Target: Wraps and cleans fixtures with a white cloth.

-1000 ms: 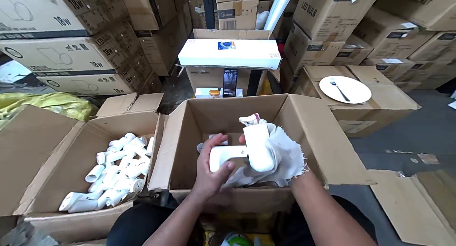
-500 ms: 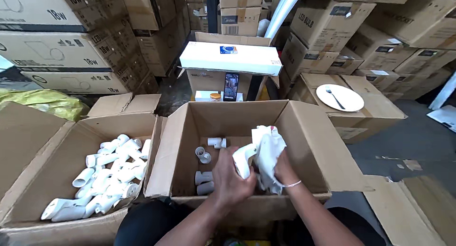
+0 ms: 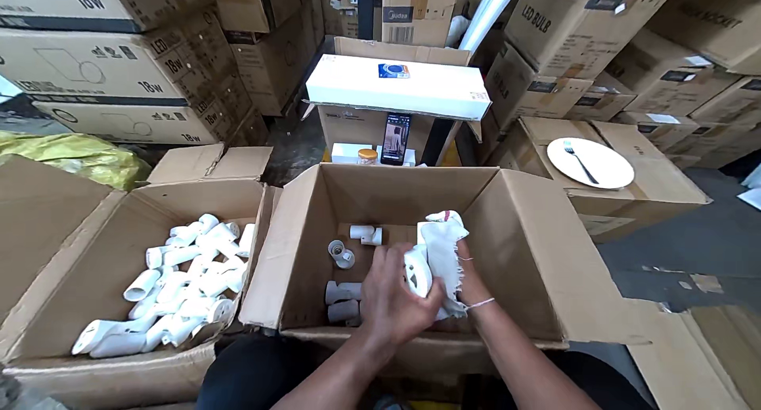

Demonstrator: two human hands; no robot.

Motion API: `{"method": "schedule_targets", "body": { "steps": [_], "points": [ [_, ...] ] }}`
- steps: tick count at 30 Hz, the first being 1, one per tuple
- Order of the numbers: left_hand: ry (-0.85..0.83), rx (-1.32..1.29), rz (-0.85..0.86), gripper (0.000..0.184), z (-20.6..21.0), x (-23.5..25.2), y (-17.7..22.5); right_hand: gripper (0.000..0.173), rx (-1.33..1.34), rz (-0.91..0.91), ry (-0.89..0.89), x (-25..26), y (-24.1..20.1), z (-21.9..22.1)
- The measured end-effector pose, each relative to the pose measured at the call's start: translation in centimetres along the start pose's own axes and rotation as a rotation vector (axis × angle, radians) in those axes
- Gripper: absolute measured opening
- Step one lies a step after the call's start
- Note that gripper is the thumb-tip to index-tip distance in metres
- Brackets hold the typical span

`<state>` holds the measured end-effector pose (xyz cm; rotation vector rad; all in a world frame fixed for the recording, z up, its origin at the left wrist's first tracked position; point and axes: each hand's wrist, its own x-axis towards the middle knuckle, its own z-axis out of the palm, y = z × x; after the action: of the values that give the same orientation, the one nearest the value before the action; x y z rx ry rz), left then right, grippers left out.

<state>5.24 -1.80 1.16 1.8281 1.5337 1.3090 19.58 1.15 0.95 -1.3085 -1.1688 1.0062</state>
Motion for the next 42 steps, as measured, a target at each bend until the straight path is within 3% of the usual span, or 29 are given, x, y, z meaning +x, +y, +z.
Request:
{"method": "schedule_targets", "body": {
  "steps": [4, 6, 9, 11, 16, 18, 20, 24, 28, 33, 36, 39, 42],
  "points": [
    [0.017, -0.340, -0.168, 0.062, -1.7, 1.4, -0.4, 0.053, -0.158, -0.119, -0.065, -1.5, -1.9, -0.2],
    [0.026, -0.244, -0.081, 0.064, -1.3, 0.3, -0.7, 0.052, -0.148, -0.149, 0.006, -1.5, -1.3, 0.5],
    [0.079, -0.073, 0.116, 0.061, -0.5, -0.5, -1.2, 0.041, -0.002, -0.070, 0.104, -0.9, -0.7, 1.6],
    [0.075, -0.079, 0.156, 0.061, -0.7, -0.3, -1.1, 0.036, 0.028, 0.004, 0.123, -0.7, -1.8, 1.7],
    [-0.012, -0.513, -0.037, 0.062, -2.4, 1.1, -0.7, 0.047, 0.030, 0.032, 0.062, -3.5, -4.8, 0.6],
    [-0.026, -0.679, -0.130, 0.061, -2.5, 1.5, -0.5, 0.044, -0.042, -0.007, 0.058, -4.5, -5.5, 0.4],
    [-0.059, -0.566, -0.137, 0.063, -2.5, 0.9, -0.1, 0.039, -0.169, -0.032, 0.110, -5.0, -4.9, 0.4],
    [-0.028, -0.186, 0.180, 0.060, -1.4, -1.4, 0.4, 0.039, -0.205, -0.034, 0.234, -4.2, -3.2, 0.2],
    [0.057, -0.060, 0.408, 0.055, -0.7, -1.7, -0.2, 0.032, -0.095, -0.026, 0.240, -3.3, -3.4, 0.2],
    [-0.096, -0.285, 0.196, 0.057, -0.5, -0.1, -1.2, 0.023, -0.041, -0.088, 0.097, -1.5, -2.4, -1.4],
    [-0.200, -0.552, 0.049, 0.063, -0.6, 1.2, -2.0, 0.038, 0.011, -0.130, 0.075, -1.0, -2.4, -2.1],
    [-0.189, -0.840, -0.189, 0.063, 0.3, 2.5, -3.0, 0.049, 0.071, -0.123, 0.016, -0.5, -2.2, -2.5],
    [-0.156, -0.817, -0.236, 0.059, 0.9, 3.4, -3.4, 0.046, 0.175, -0.084, 0.004, 0.2, -1.9, -2.2]
  ]
}}
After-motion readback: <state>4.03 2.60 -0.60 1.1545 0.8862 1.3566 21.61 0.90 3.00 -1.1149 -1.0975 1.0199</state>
